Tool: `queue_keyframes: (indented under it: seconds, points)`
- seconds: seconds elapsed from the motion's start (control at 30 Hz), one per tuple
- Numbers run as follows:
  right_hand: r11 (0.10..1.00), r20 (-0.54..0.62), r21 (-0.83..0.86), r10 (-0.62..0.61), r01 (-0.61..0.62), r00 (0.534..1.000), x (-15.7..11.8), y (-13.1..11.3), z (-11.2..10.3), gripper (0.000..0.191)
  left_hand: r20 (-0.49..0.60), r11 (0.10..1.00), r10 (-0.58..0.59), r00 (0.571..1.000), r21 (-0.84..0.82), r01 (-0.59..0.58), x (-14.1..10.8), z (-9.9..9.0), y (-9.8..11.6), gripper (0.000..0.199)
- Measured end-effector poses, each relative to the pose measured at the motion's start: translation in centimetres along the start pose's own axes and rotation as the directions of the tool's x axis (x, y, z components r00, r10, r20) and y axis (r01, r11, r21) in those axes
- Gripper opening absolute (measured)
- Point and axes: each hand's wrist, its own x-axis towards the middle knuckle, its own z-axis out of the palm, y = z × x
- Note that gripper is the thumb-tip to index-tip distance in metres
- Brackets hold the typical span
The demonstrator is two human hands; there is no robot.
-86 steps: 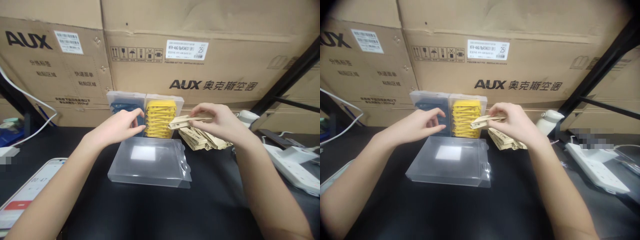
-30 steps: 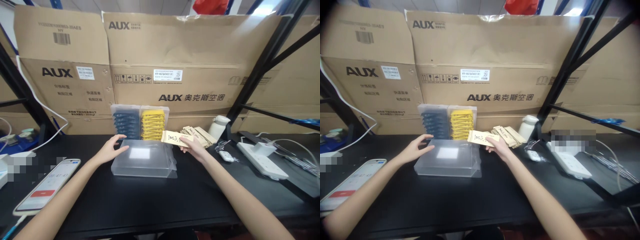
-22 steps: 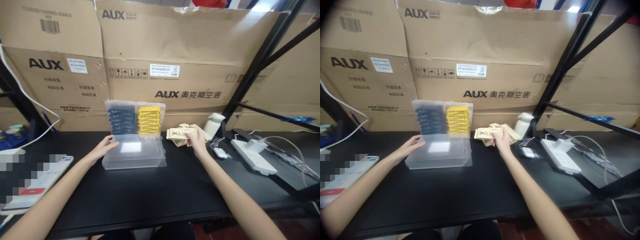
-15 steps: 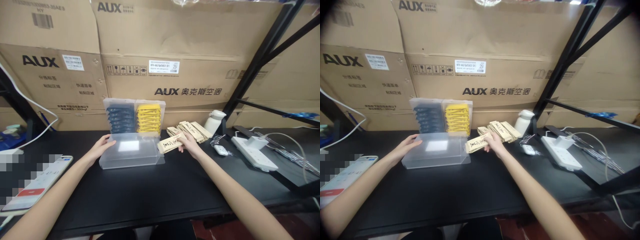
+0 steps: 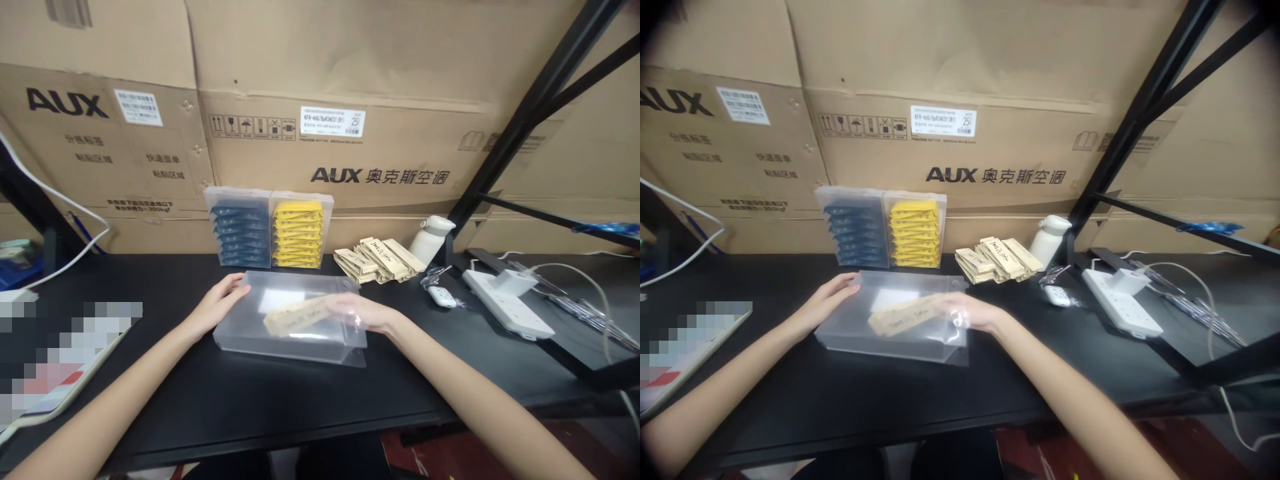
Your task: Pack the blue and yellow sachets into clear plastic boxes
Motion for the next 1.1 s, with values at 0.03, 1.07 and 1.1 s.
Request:
queue_keyframes:
  seconds: [0.03, 1.07, 1.1]
  points:
    - [0.999, 0.043, -0.045, 0.001, 0.001, 0.999, 0.0, -0.2, 0.5, 0.040, 0.020, 1.000, 0.026, 0.999, 0.014, -0.026, -0.3, 0.6, 0.0, 0.056]
    - [0.905, -0.255, -0.420, -0.198, 0.076, 0.946, 6.0, 1.5, 6.7, 0.048, 0.199, 0.985, 0.171, 0.965, -0.070, -0.160, 1.3, 0.9, -1.4, 0.071]
    - [0.910, -0.241, -0.408, -0.191, 0.079, 0.952, 5.4, 1.1, 6.3, 0.042, 0.218, 0.985, 0.168, 0.961, -0.061, -0.159, 1.3, 0.8, -1.3, 0.068]
